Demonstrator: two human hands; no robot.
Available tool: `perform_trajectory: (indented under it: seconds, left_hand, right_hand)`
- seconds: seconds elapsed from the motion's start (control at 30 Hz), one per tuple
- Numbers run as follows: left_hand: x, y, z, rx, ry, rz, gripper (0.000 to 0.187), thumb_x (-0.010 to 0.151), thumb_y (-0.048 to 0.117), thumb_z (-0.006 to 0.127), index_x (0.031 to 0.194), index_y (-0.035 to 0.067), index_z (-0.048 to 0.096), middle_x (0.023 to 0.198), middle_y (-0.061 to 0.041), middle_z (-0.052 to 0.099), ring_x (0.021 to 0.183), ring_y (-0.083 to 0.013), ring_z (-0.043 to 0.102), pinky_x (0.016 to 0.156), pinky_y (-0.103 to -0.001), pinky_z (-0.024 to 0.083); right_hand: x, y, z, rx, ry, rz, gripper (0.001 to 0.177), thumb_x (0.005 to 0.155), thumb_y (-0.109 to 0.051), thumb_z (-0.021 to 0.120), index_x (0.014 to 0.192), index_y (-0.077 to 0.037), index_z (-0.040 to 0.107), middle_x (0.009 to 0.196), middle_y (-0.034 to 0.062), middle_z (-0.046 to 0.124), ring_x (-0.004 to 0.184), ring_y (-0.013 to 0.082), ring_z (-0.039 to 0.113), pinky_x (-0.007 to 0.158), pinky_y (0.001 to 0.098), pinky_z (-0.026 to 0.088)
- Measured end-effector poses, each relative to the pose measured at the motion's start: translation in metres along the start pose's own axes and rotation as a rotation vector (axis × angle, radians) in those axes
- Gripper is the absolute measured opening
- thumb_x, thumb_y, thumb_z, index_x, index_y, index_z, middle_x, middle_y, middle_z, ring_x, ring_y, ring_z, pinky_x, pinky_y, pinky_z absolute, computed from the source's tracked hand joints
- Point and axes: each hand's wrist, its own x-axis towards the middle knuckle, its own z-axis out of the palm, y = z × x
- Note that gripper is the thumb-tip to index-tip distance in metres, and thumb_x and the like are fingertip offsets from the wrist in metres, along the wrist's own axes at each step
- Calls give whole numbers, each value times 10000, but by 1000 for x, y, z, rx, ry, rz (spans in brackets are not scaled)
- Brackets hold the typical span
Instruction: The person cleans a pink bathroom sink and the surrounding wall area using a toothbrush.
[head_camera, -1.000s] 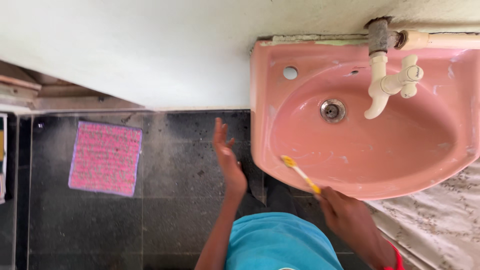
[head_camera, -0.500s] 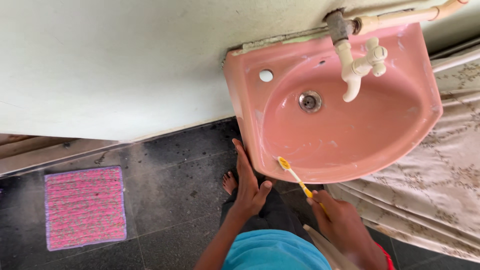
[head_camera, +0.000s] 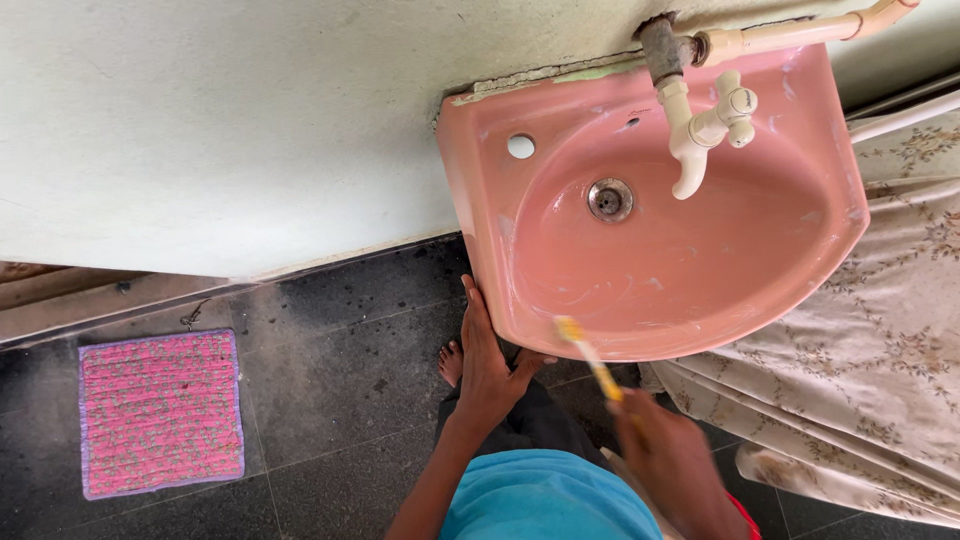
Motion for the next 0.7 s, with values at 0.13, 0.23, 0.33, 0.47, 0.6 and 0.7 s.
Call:
perform_trajectory:
  seconds: [0.13, 0.23, 0.33, 0.47, 0.6, 0.7]
  left_hand:
    - [1, 3, 3, 6, 34, 8, 1157, 962, 501, 724, 1658, -9, -46, 1745, -292, 48, 1625, -497, 150, 1308, -584, 213]
    - [2, 4, 4, 16, 48, 6, 1127, 960, 489, 717, 1659, -11, -13, 1744, -283, 66, 1631, -484, 138, 1318, -573, 207]
    - [1, 2, 3, 1, 37, 3, 1152, 942, 513, 734, 1647, -18, -5, 1733, -276, 59, 1617, -481, 133, 1305, -561, 209]
    - [1, 4, -2, -29, -15, -27, 1139, 945, 529, 698, 1654, -8, -14, 1740, -280, 35, 1618, -483, 124, 1294, -572, 209]
    - [1, 5, 0, -15, -17, -52, 1115, 967, 569, 646, 1662, 16, -27, 1748, -275, 44, 1622, -474, 159, 1289, -587, 221]
    - [-1, 3, 2, -16, 2, -36, 1094, 982, 587, 614, 1665, 24, -29, 1751, -273, 51, 1624, -471, 171, 1290, -580, 238]
  right_hand:
    - [-14, 28, -11, -82, 70, 241, 137, 1000, -239, 658, 1057, -124, 613, 545, 134, 674, 415, 267, 681, 417, 446, 489]
    - [-18, 14, 2, -25, 190, 41, 120, 901, -172, 667, 992, -101, 636, 579, 162, 652, 476, 336, 675, 427, 463, 492]
    - [-7, -26, 32, -8, 137, -132, 132, 955, -185, 653, 943, -80, 574, 684, 176, 660, 531, 378, 665, 448, 489, 491]
    - [0, -52, 28, 21, 209, -194, 155, 973, -176, 636, 936, -57, 545, 711, 173, 673, 580, 414, 644, 477, 511, 467]
    - [1, -29, -24, -36, 150, 160, 125, 955, -204, 605, 951, -80, 623, 583, 196, 652, 532, 423, 658, 495, 530, 482]
    - [15, -33, -31, 5, 40, 209, 161, 947, -226, 603, 949, -65, 612, 560, 195, 649, 503, 408, 665, 491, 528, 492]
